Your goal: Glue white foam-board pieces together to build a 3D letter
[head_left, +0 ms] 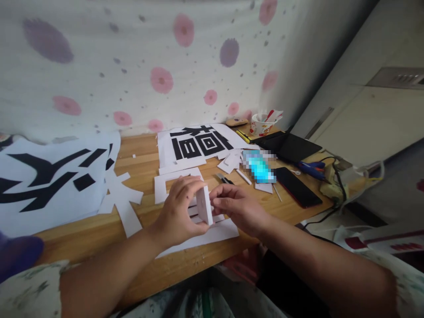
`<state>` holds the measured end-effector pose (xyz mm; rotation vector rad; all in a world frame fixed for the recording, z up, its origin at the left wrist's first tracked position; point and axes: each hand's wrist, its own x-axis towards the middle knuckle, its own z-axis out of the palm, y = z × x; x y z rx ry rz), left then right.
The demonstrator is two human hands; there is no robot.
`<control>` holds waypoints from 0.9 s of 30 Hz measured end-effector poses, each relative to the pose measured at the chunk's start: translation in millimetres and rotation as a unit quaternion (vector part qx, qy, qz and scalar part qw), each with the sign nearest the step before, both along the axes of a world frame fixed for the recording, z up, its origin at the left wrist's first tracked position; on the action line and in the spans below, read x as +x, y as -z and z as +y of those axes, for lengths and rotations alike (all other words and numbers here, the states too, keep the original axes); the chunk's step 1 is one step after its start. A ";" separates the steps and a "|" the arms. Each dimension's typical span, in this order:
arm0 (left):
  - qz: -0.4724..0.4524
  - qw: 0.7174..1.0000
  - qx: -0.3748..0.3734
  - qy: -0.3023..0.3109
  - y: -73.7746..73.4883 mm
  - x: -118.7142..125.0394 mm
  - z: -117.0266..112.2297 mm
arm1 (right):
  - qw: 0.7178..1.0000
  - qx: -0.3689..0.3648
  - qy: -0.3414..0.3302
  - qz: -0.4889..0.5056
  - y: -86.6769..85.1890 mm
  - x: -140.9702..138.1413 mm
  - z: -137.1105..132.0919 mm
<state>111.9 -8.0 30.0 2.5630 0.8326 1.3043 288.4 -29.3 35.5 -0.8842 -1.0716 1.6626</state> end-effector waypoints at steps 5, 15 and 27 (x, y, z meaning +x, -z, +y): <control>0.009 1.000 0.013 -0.008 0.8 0.6 0.4 | 0.998 -0.035 -0.038 0.038 -1.8 -4.6 -5.4; 0.028 1.000 0.011 0.005 -3.2 1.1 -0.5 | 0.995 -0.063 -0.057 0.055 7.4 -9.4 -2.7; 0.010 1.000 -0.019 -0.015 -4.3 0.9 -1.7 | 0.996 -0.033 -0.029 0.079 8.6 -17.9 -4.8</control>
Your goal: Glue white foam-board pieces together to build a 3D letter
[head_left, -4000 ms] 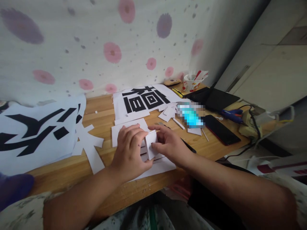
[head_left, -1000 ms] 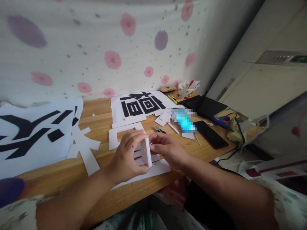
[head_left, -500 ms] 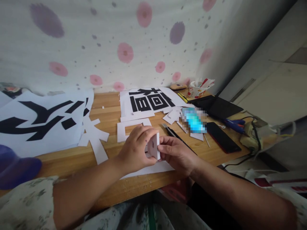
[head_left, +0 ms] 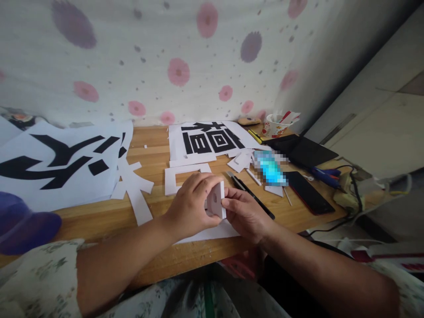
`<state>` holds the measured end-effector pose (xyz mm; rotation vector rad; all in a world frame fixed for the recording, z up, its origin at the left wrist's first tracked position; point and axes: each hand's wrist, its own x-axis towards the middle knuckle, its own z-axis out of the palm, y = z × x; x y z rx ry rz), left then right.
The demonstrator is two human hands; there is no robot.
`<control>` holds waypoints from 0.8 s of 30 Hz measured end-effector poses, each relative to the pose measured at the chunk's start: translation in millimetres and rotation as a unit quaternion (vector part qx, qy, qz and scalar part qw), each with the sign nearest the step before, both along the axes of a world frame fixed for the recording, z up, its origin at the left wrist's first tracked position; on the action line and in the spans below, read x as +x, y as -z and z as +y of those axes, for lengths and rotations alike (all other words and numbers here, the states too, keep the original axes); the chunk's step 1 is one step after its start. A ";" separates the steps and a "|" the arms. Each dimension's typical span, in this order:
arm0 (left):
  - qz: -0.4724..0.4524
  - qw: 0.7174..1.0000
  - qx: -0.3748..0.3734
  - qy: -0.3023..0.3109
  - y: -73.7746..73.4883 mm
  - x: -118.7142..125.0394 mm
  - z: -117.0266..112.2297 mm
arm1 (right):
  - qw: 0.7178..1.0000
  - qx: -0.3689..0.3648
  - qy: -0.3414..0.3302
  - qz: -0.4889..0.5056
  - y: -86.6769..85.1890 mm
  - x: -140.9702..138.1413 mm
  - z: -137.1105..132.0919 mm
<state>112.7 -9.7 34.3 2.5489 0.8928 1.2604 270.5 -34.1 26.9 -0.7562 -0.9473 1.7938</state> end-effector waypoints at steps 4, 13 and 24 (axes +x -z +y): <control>-0.007 1.000 -0.001 -0.006 1.2 0.4 -0.8 | 0.999 0.009 0.025 -0.017 0.9 0.9 0.0; 0.005 0.999 0.039 0.006 2.1 0.4 1.0 | 1.000 -0.014 0.005 -0.014 -1.6 3.3 -0.2; 0.024 0.997 0.053 0.040 -1.7 -1.7 2.1 | 0.999 -0.022 -0.024 -0.026 -3.5 8.5 0.9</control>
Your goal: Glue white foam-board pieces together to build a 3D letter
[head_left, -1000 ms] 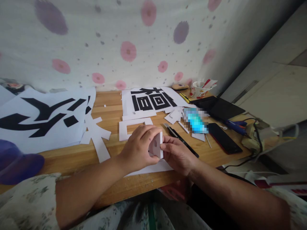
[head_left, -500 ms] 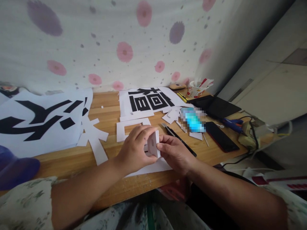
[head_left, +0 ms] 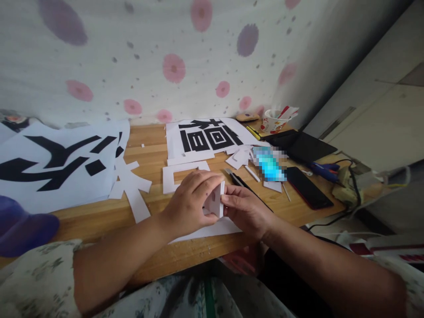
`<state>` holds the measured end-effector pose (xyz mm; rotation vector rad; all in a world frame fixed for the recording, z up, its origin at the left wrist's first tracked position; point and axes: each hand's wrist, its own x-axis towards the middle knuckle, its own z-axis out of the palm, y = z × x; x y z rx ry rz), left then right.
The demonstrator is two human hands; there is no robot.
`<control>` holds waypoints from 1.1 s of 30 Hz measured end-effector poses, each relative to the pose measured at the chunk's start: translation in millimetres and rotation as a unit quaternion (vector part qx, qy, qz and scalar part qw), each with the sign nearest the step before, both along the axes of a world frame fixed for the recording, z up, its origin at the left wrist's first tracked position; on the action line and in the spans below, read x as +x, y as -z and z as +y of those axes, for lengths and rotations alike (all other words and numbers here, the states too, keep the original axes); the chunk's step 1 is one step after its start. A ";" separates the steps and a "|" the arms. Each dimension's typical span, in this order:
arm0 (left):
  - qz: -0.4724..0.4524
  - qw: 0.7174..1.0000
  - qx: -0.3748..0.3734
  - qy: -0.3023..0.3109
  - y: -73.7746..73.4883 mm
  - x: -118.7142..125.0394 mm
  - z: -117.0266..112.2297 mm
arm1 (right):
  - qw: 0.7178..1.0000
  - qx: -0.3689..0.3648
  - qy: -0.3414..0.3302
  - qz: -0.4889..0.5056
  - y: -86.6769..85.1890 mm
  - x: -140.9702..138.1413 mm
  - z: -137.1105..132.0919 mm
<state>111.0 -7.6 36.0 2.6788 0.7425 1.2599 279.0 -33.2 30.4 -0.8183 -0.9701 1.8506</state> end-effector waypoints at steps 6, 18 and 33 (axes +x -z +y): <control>0.019 1.000 -0.021 0.004 -3.9 -0.3 0.5 | 0.999 0.009 -0.007 0.035 1.8 -2.7 -1.6; 0.001 0.996 -0.086 0.027 -12.3 -6.0 4.6 | 0.992 0.027 -0.055 0.112 -3.2 -4.0 -5.9; 0.006 0.996 -0.074 0.047 -11.5 -6.3 4.1 | 0.990 0.013 -0.067 0.125 2.0 -4.7 -9.4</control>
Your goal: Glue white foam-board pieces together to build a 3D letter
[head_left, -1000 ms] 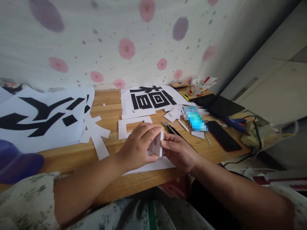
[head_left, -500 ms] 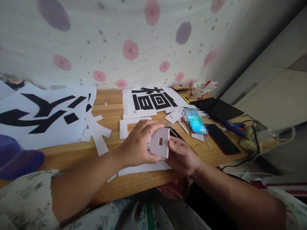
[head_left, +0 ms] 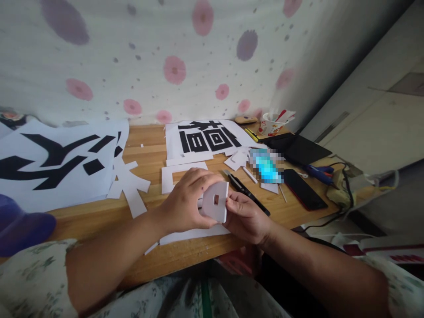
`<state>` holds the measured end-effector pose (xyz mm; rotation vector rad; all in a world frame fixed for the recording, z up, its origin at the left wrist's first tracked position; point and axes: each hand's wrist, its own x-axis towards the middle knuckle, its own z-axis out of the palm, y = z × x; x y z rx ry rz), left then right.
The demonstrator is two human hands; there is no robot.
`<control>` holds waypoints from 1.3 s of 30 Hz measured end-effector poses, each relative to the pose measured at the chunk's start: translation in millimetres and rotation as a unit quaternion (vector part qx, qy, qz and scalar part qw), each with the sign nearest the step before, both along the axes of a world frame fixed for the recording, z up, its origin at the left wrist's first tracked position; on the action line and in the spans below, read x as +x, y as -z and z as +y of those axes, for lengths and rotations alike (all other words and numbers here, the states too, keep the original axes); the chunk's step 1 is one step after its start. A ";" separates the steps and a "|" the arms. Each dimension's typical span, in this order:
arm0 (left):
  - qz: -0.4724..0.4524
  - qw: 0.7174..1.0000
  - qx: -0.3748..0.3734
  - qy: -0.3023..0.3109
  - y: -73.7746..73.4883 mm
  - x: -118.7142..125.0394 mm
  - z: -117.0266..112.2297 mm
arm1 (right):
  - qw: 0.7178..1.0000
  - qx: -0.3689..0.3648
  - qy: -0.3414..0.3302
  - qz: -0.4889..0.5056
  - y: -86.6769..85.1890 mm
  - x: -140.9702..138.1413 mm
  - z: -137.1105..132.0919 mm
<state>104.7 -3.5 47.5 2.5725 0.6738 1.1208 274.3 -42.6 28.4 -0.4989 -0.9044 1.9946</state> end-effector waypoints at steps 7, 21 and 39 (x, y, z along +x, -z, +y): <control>-0.008 0.999 0.032 -0.002 7.7 0.3 3.6 | 0.984 0.117 0.053 -0.124 -4.1 9.7 3.1; -0.172 0.857 -0.486 -0.024 6.7 15.6 -19.9 | 0.338 0.652 0.213 -0.644 -23.7 30.2 2.8; -0.279 0.785 -0.553 -0.020 12.1 19.3 -15.7 | 0.867 0.266 0.261 -0.330 -22.0 41.4 13.1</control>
